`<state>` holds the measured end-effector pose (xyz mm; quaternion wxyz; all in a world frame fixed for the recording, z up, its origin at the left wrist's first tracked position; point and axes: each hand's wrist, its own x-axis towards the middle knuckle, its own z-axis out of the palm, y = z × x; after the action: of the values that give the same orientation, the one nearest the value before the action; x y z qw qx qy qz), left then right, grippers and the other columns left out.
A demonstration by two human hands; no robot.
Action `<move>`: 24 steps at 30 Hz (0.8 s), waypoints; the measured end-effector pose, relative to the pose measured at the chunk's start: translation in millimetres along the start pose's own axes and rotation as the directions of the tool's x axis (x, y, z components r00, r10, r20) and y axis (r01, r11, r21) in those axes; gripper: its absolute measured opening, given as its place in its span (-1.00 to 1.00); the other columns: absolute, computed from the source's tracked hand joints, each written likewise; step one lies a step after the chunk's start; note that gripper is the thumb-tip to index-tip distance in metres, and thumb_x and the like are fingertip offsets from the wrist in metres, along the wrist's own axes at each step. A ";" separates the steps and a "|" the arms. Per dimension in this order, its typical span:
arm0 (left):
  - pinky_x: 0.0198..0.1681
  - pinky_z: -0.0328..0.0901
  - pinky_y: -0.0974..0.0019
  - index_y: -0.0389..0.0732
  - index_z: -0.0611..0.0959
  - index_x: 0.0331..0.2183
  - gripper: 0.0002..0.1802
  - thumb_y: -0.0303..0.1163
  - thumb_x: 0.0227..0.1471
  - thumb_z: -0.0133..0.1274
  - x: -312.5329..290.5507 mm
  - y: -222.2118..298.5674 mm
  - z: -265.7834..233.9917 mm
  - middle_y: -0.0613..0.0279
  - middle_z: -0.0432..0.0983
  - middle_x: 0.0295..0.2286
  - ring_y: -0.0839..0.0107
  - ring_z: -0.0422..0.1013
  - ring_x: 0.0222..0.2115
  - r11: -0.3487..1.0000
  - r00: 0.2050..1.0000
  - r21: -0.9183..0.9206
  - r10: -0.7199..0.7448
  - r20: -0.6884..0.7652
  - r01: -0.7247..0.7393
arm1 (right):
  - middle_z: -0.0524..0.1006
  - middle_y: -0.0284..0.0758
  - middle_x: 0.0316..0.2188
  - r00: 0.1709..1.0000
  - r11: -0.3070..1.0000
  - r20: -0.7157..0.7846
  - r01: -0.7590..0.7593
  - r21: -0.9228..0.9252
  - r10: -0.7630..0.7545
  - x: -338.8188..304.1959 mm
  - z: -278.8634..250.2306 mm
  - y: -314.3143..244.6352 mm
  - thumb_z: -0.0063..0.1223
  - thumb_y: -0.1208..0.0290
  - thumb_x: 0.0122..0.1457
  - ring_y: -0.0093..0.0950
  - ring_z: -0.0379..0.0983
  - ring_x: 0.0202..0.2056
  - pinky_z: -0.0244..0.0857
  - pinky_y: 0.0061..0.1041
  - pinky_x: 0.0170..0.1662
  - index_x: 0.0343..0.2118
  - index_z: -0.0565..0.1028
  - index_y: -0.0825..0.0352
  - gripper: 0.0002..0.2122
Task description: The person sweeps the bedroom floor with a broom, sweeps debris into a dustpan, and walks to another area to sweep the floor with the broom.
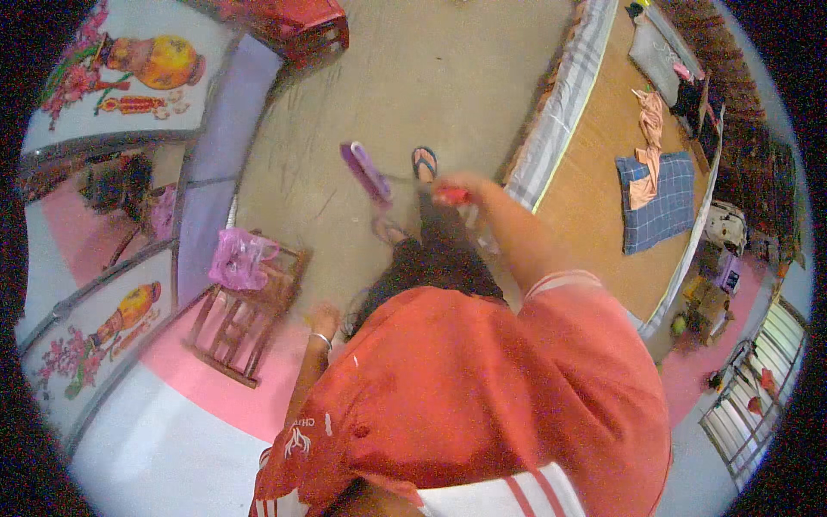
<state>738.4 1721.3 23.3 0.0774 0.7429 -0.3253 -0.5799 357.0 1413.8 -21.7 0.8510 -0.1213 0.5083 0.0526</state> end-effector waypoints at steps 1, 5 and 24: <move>-0.67 0.18 0.52 -0.26 0.48 -0.44 -0.83 -0.35 -0.04 -0.09 3.3 -0.2 1.9 0.27 0.37 -0.63 0.58 0.26 -0.69 0.999 1.000 0.031 0.008 0.015 -0.008 | 0.34 -0.37 -0.72 1.000 1.000 -0.012 -0.008 0.001 0.008 -12.2 -14.1 -14.3 -0.11 0.40 -0.03 -0.65 0.23 -0.76 0.11 -0.70 -0.78 -0.61 0.32 0.36 -0.85; -0.68 0.16 0.52 -0.25 0.50 -0.49 -0.80 -0.32 -0.04 -0.10 14.2 18.7 6.7 0.31 0.35 -0.66 0.59 0.22 -0.72 0.906 0.944 -0.272 -0.293 0.151 0.324 | 0.33 -0.39 -0.71 0.958 0.955 -0.269 0.011 -0.298 -0.095 -42.5 -17.0 -65.4 -0.09 0.41 -0.05 -0.66 0.23 -0.75 0.14 -0.66 -0.77 -0.59 0.31 0.38 -0.86; -0.52 0.25 0.50 -0.24 0.47 -0.37 -0.81 -0.34 -0.06 -0.06 34.3 173.9 22.5 0.30 0.38 -0.57 0.55 0.31 -0.58 0.895 0.982 -0.421 -0.183 -0.048 0.146 | 0.35 -0.39 -0.79 0.928 0.802 0.346 0.312 -0.510 -0.141 182.1 176.2 -112.6 -0.03 0.40 -0.16 -0.61 0.25 -0.77 0.15 -0.62 -0.74 -0.70 0.39 0.30 -0.89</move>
<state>653.4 1572.5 73.9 0.1982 0.7587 -0.1268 -0.6074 618.1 1344.8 -84.4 0.8437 -0.4150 0.3215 0.1121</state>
